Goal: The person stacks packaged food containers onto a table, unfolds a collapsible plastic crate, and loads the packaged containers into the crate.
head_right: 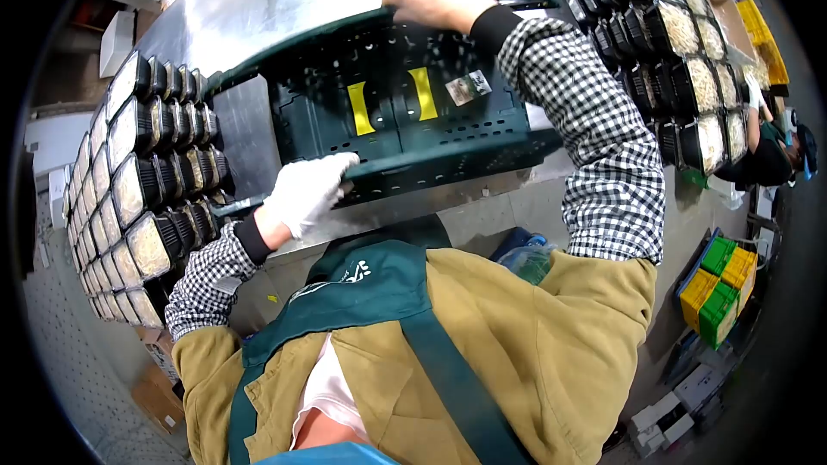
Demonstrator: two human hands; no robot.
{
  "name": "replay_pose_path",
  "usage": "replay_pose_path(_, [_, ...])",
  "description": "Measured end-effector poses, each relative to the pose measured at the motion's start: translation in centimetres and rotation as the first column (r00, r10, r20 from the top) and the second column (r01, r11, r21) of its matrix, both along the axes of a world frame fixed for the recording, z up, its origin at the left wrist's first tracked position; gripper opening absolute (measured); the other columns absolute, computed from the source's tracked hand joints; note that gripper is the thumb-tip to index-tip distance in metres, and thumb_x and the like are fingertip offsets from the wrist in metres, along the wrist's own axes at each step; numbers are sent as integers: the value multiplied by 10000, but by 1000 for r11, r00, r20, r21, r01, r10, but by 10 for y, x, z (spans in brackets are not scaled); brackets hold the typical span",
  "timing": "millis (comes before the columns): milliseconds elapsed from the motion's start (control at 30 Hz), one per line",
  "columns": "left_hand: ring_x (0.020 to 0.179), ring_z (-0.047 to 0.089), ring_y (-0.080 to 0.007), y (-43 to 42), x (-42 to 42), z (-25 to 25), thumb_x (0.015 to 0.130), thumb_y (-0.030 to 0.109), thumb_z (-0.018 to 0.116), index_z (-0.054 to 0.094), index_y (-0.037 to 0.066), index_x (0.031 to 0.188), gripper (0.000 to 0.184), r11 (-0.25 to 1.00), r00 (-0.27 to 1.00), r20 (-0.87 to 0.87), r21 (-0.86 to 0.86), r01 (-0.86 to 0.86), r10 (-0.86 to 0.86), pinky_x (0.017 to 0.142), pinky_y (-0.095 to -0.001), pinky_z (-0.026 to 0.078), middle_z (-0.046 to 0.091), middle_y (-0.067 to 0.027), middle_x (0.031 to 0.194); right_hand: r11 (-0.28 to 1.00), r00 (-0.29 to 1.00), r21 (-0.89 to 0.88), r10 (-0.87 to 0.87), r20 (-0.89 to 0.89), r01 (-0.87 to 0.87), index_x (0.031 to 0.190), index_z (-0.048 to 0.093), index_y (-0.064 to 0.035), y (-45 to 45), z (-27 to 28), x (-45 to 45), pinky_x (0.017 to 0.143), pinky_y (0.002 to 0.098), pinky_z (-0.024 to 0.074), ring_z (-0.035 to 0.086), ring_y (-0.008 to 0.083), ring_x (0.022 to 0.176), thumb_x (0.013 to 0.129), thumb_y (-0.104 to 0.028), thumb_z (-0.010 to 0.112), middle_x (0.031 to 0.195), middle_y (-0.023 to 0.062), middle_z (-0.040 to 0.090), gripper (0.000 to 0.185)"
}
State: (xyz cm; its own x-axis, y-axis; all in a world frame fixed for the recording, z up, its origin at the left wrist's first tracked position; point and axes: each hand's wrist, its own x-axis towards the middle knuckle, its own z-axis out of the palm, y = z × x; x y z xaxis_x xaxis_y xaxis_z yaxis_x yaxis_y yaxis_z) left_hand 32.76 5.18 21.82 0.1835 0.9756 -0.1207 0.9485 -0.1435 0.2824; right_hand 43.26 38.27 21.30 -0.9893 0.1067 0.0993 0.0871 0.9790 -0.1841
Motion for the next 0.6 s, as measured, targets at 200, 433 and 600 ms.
replay_pose_path(200, [901,555,-284,42,-12,16,698,32,656,482,123,1317,649,911,975,-208,413,12,81,785,-372,451,578,-115,1001,944,997,-322,-78,-11,70,1077,657,-49,-26,18,68,819,318,504,646,259,903,932,-353,523,977,128,678,363])
replay_pose_path(433, [1262,399,-361,0,-151,-130,857,423,577,341,4,1382,711,498,584,125,400,-769,802,1050,-398,305,411,-230,1367,502,570,-461,-822,8,731,974,637,-2,23,-121,231,741,376,506,648,310,841,876,-443,578,947,175,662,455])
replay_pose_path(600, [1138,507,-324,-9,-183,-222,910,559,418,503,-99,1218,731,381,250,350,-382,-842,903,968,-332,373,538,-253,1232,161,366,-419,-801,474,894,1135,613,5,-43,-211,249,882,416,455,597,357,1026,827,-648,489,1094,240,618,733])
